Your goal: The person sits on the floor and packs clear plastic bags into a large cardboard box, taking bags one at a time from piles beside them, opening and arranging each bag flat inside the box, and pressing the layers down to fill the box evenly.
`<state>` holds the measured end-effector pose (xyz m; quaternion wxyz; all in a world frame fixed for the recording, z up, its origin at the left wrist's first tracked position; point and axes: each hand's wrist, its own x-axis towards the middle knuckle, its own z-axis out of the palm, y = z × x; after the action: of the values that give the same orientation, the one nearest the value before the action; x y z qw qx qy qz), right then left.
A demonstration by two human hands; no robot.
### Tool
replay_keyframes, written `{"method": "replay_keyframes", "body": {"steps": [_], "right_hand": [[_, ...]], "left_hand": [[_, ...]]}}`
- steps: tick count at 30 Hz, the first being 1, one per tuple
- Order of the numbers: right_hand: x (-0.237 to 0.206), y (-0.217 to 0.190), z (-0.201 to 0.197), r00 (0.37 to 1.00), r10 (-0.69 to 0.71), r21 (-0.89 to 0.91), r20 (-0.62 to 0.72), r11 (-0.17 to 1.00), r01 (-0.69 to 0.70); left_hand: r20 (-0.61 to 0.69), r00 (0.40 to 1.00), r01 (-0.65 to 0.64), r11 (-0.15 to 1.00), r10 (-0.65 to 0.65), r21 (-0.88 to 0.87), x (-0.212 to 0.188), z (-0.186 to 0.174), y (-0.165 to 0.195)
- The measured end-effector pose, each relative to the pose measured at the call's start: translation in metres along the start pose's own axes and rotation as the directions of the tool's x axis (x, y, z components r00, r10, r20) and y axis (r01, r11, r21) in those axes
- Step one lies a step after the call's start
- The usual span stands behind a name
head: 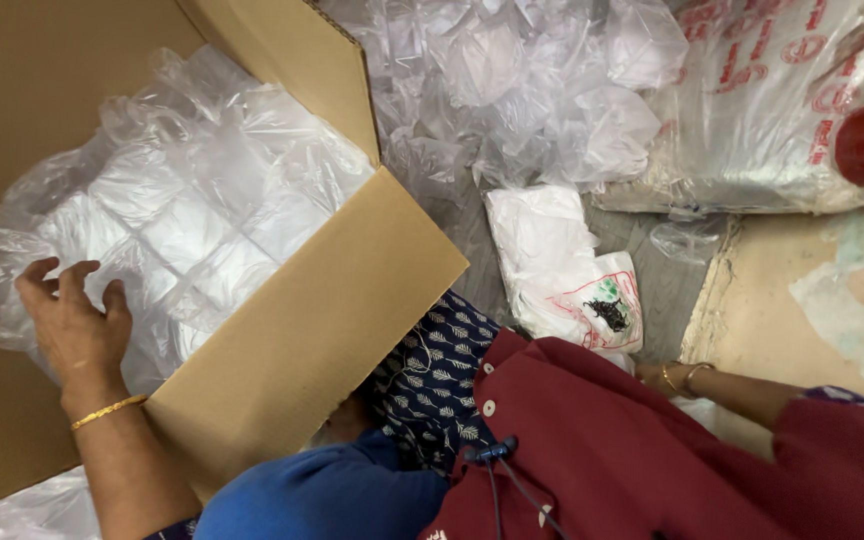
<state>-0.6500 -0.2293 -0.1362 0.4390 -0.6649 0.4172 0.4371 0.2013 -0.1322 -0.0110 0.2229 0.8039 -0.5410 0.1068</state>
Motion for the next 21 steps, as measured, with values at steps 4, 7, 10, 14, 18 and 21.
{"method": "replay_keyframes", "body": {"steps": [4,7,10,14,18,21], "right_hand": [[-0.054,-0.028,-0.051,0.991,0.107,-0.332,0.079,0.94,-0.075],[-0.117,-0.08,-0.128,0.971,0.228,-0.502,0.07,0.849,-0.163],[-0.175,-0.16,-0.211,0.991,0.069,-0.546,-0.114,0.829,-0.12],[-0.215,-0.284,-0.273,0.899,-0.348,-0.683,-0.265,0.726,0.081],[-0.207,-0.386,-0.313,0.696,-0.698,-0.81,-0.168,0.5,0.306],[-0.18,-0.439,-0.338,0.342,-0.929,-0.814,-0.143,0.307,0.493]], "left_hand": [[-0.125,0.991,-0.061,0.997,0.054,-0.049,0.012,-0.015,0.025],[-0.329,0.942,-0.17,0.938,0.065,-0.301,0.033,-0.039,0.076],[-0.251,0.961,-0.26,0.689,0.116,-0.676,0.049,-0.057,0.161],[0.09,0.74,-0.278,0.425,0.667,-0.861,0.049,-0.094,0.262],[0.081,0.638,-0.468,0.469,0.766,-0.749,0.053,-0.113,0.295],[0.369,0.744,-0.109,0.646,0.557,-0.755,0.055,-0.1,0.269]]}}
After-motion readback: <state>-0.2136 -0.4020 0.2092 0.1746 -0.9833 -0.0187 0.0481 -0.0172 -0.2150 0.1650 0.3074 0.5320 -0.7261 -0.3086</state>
